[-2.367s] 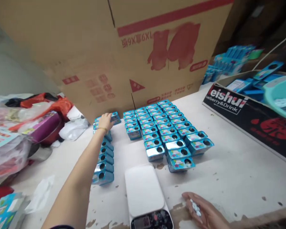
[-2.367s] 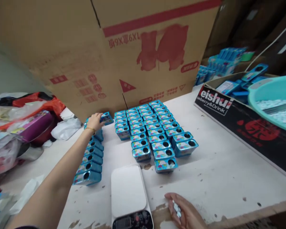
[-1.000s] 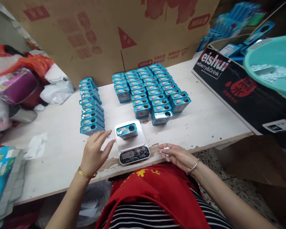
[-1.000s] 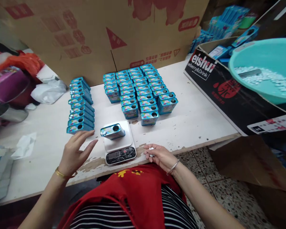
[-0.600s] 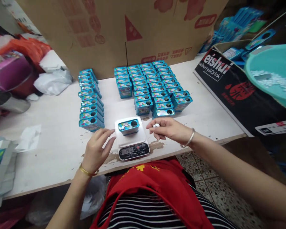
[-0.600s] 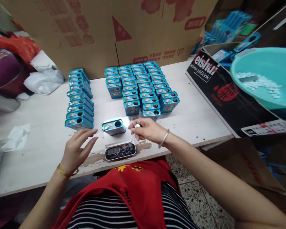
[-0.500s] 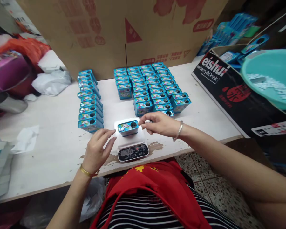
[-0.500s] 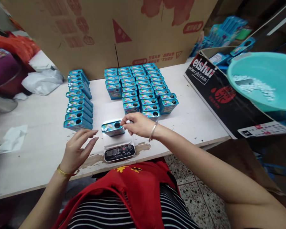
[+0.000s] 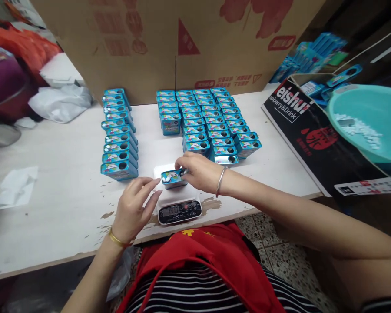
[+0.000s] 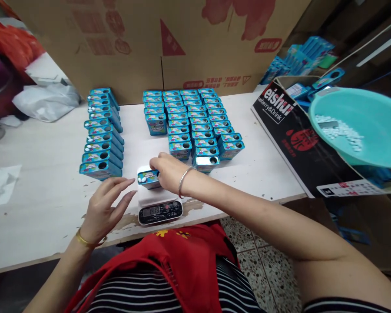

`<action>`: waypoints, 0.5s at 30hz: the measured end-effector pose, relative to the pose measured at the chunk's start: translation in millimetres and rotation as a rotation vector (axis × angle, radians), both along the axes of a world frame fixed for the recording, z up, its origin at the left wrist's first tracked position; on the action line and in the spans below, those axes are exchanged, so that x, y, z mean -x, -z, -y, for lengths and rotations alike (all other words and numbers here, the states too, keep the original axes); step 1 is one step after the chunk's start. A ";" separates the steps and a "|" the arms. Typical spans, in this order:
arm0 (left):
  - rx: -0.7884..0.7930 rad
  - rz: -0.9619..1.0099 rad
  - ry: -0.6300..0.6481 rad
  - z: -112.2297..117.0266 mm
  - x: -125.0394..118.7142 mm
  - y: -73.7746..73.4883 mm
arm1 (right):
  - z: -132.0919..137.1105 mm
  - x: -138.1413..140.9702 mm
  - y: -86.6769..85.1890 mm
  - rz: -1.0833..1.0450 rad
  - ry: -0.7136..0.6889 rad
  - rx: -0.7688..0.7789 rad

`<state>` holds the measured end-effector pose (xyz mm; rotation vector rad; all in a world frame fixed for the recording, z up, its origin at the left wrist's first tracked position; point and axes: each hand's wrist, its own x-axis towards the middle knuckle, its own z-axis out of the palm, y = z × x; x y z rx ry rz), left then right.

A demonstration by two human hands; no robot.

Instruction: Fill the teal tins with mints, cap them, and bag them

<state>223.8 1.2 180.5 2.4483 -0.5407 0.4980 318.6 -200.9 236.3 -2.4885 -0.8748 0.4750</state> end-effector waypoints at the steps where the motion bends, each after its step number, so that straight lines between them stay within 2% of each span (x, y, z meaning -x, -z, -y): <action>1: -0.023 0.015 -0.006 0.6 -1.0 0.9 | -0.2 0.3 -0.2 0.005 -0.004 -0.007; 9: -0.141 0.103 -0.014 10.5 -1.3 7.6 | 0.7 1.6 -6.6 -0.028 0.048 -0.096; 12: -0.169 0.092 0.005 21.9 -3.6 8.3 | 4.2 1.9 -2.5 -0.068 0.088 -0.236; 15: -0.183 0.051 0.029 36.9 -10.5 9.9 | 9.6 1.8 6.6 -0.191 0.144 -0.465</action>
